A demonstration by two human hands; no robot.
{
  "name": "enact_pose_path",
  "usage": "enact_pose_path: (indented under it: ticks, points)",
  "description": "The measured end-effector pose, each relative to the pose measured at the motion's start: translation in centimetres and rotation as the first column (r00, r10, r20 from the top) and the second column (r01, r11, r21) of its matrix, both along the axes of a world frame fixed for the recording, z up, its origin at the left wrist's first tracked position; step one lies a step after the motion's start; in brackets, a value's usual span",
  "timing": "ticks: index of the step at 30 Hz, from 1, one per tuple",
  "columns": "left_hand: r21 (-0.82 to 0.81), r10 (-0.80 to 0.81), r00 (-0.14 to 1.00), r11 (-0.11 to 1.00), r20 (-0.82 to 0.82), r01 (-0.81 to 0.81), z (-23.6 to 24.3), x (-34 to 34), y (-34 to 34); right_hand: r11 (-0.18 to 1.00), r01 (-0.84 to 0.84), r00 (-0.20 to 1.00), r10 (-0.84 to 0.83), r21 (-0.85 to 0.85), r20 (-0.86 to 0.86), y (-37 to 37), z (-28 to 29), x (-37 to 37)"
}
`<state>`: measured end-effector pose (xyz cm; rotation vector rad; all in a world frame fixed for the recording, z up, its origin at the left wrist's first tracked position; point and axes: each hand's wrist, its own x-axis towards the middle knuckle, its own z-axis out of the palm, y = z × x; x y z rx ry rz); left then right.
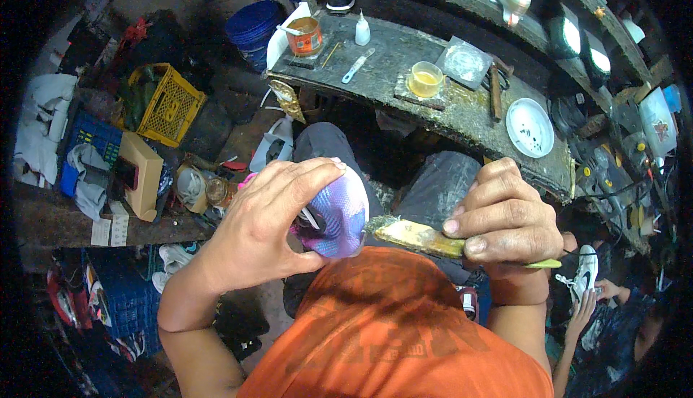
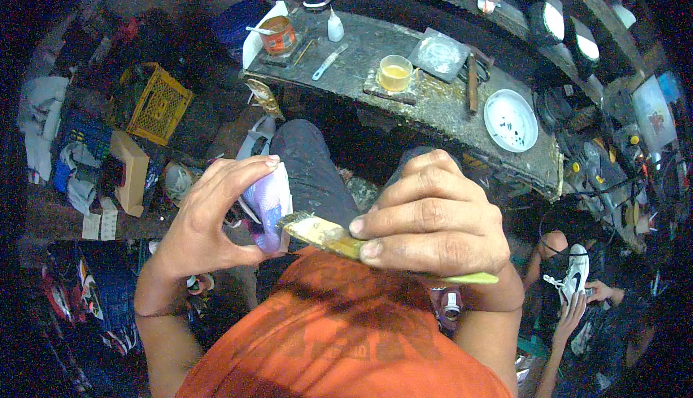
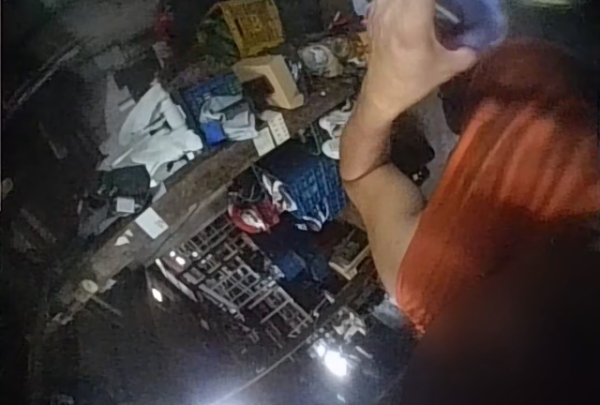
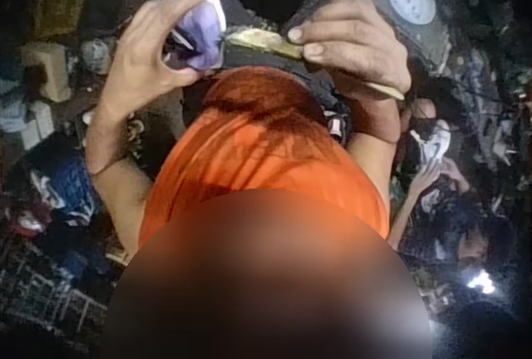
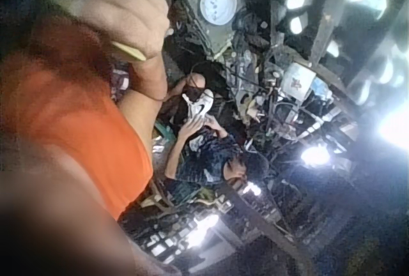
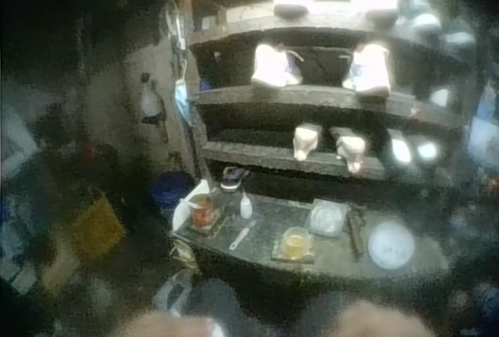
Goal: The person paints the side stripes and toe area of a white sneaker with a yellowish substance using a small brush, then repeats the process on a second sneaker. The person also briefly handles a black shoe and a pink-and-white sneaker before returning to the white sneaker.
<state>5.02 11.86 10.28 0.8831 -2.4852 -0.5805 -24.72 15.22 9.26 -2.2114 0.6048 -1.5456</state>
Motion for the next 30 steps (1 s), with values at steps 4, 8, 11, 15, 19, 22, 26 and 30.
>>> enact_pose_path:
  ticks: [4, 8, 11, 15, 19, 22, 26, 30]
  points:
    - [-0.068, 0.026, 0.999, 0.997, 0.040, -0.023, 0.2, -0.1, 0.4, 0.999, -0.013, 0.996, 0.010, -0.037, -0.088, 0.2, 0.6, 0.0]
    - [-0.125, 0.050, 0.995, 0.991, 0.090, -0.038, 0.3, -0.1, 0.8, 0.997, -0.010, 0.990, -0.001, -0.070, -0.143, 0.1, 0.8, -0.1]
    - [-0.138, 0.055, 0.995, 0.989, 0.083, -0.043, 0.2, -0.1, 0.8, 0.998, 0.004, 0.993, -0.011, -0.062, -0.117, -0.1, 0.4, 0.0]
    - [-0.098, 0.040, 0.999, 0.994, 0.015, -0.038, -0.2, 0.0, 0.8, 1.000, 0.006, 0.999, -0.006, -0.019, -0.034, -0.3, -0.3, 0.0]
    - [0.010, 0.047, 0.994, 0.999, -0.102, -0.047, -1.1, -0.2, 0.8, 0.994, -0.017, 0.997, 0.008, 0.112, 0.076, -0.4, -0.9, 0.3]
    - [0.136, 0.098, 0.975, 0.988, -0.201, -0.072, -2.1, -0.6, 0.9, 0.984, 0.022, 0.976, -0.059, 0.174, 0.209, -0.2, -1.3, 0.9]
    - [0.187, 0.127, 0.956, 0.979, -0.264, -0.078, -3.2, -0.9, 0.9, 0.990, 0.051, 0.977, -0.077, 0.133, 0.198, -0.5, -1.4, 1.2]
    - [0.212, 0.151, 0.948, 0.973, -0.281, -0.092, -3.7, -0.9, 0.9, 0.994, 0.072, 0.996, -0.076, 0.082, 0.052, -0.6, -1.1, 1.4]
